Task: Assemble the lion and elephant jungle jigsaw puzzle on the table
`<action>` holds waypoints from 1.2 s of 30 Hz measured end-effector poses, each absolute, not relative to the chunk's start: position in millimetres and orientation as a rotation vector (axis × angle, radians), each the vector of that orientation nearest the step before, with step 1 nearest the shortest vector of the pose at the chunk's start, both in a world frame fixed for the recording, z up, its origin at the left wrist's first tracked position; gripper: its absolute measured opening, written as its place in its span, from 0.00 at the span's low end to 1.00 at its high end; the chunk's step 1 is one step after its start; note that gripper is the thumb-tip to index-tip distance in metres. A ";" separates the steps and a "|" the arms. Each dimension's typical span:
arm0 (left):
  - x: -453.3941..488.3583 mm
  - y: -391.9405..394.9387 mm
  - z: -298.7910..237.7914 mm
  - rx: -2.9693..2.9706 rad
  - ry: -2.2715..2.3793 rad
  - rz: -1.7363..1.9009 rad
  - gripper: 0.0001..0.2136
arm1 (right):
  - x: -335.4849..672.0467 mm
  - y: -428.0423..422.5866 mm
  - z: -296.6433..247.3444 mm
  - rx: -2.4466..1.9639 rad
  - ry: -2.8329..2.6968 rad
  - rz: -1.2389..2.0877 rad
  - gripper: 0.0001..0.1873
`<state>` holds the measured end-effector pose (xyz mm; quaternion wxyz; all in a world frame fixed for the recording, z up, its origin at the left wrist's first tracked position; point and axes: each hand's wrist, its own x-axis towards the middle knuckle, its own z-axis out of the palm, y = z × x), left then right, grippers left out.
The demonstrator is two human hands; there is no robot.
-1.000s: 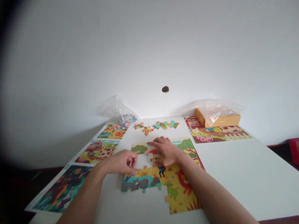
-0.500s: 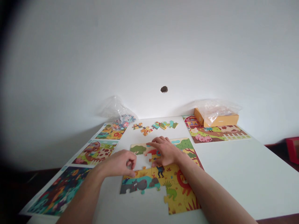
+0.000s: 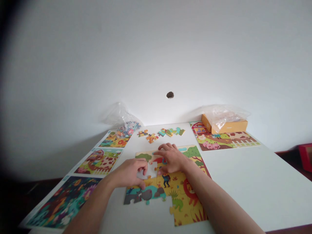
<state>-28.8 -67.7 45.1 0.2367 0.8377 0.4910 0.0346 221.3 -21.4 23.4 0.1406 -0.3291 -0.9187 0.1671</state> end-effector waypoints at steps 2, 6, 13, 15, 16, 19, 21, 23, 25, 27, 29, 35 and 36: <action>-28.7 -67.2 44.6 2.308 1.357 0.103 0.18 | 221.8 -20.1 22.0 -0.969 -2.656 0.480 0.42; -30.4 -63.4 41.0 2.301 1.346 0.110 0.18 | 223.6 -15.6 18.0 -1.002 -2.641 0.512 0.40; -35.0 -59.5 36.2 2.344 1.146 0.349 0.18 | 226.2 -6.3 8.8 -0.995 -2.599 0.606 0.43; -35.1 -57.2 36.1 2.397 1.144 0.457 0.17 | 226.5 -5.9 7.6 -0.978 -2.606 0.590 0.43; -34.8 -54.7 35.0 2.423 1.178 0.531 0.15 | 226.7 -6.1 7.5 -0.963 -2.611 0.572 0.43; -32.5 -41.8 25.2 2.458 1.431 0.772 0.10 | 226.8 -7.7 8.8 -0.922 -2.618 0.497 0.38; -30.5 -31.7 15.2 2.427 1.615 0.793 0.15 | 226.6 -8.6 10.4 -0.920 -2.609 0.465 0.33; -29.0 -24.2 6.2 2.404 1.672 0.677 0.19 | 226.1 -9.1 11.7 -0.929 -2.598 0.457 0.32; -28.3 -20.9 0.5 2.399 1.660 0.570 0.20 | 225.7 -9.1 12.2 -0.934 -2.592 0.455 0.32; -28.1 -20.8 -1.8 2.399 1.655 0.520 0.21 | 225.3 -9.0 11.9 -0.934 -2.590 0.451 0.32; -28.1 -21.8 -2.3 2.404 1.689 0.517 0.21 | 224.9 -8.9 11.2 -0.933 -2.587 0.447 0.32; -32.3 -18.9 -4.5 2.440 1.905 0.612 0.19 | 224.7 -9.5 9.8 -0.934 -2.571 0.440 0.31; -34.0 -17.6 -5.1 2.422 1.957 0.633 0.19 | 224.8 -9.4 9.6 -0.933 -2.570 0.438 0.31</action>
